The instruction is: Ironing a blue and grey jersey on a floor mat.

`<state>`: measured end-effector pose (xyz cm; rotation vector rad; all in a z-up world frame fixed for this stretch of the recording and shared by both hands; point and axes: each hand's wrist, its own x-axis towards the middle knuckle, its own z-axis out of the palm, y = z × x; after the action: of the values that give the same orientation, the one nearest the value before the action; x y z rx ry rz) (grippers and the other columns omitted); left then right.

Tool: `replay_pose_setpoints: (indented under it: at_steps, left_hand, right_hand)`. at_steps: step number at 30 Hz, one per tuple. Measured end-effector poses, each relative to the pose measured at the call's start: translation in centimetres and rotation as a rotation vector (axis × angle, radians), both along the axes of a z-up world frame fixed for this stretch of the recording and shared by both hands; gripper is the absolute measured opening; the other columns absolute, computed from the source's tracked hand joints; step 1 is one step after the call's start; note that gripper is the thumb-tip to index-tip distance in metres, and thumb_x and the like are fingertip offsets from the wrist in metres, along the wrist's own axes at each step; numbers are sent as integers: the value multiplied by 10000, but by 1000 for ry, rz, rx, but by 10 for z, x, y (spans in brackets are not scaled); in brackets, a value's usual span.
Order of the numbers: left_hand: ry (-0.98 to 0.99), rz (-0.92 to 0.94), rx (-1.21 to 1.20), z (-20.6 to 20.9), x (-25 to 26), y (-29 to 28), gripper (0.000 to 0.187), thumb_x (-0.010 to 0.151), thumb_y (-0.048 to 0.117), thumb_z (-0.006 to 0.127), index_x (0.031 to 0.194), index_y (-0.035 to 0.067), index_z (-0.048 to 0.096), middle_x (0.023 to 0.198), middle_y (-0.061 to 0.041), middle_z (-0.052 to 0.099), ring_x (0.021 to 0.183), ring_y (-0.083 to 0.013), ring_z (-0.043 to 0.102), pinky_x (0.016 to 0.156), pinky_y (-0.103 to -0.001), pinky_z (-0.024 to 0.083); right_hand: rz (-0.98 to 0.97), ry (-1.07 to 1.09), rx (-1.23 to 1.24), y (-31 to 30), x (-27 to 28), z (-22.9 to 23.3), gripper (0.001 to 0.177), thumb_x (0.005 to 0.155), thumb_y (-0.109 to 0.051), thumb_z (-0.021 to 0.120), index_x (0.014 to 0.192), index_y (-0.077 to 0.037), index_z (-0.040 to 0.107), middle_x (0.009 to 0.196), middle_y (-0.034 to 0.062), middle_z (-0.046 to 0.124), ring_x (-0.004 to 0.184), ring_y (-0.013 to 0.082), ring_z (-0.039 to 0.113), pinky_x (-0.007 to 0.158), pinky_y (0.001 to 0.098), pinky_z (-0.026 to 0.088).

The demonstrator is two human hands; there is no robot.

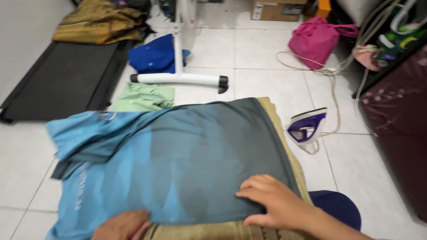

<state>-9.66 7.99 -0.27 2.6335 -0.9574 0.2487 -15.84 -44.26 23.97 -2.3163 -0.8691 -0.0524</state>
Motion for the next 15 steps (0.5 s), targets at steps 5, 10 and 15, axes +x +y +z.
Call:
replay_pose_setpoints:
  at_steps: [5,10,15]
  left_hand:
    - [115,325,-201,161,-7,-81,170,882,242,696,1032,166,673,900,-89,739,850,-307,734,724,-395,572]
    - [52,204,-255,208,12,-68,388,775,312,809,1068,125,637,903,-108,716,844,-325,706,689,-409,568]
    - [-189,246,93,261,28,-36,564,611,-19,684,1099,253,758,1138,-11,711,1060,-263,682,863,-408,560]
  right_hand:
    - [-93,-151,-282,9,17,-35,475,670,-171,814,1110,-40,691,1159,141,672,1114,355,620,968,457,471]
    - [-572,-33,-387,-47,45,-16,586,665,27,697,1199,-211,737,1175,50,747,1070,312,695,907,409,545]
    - [-632,-158,-221,-113,44,44,480,801,39,640,1182,-226,758,1160,30,782,1123,245,724,1000,373,551]
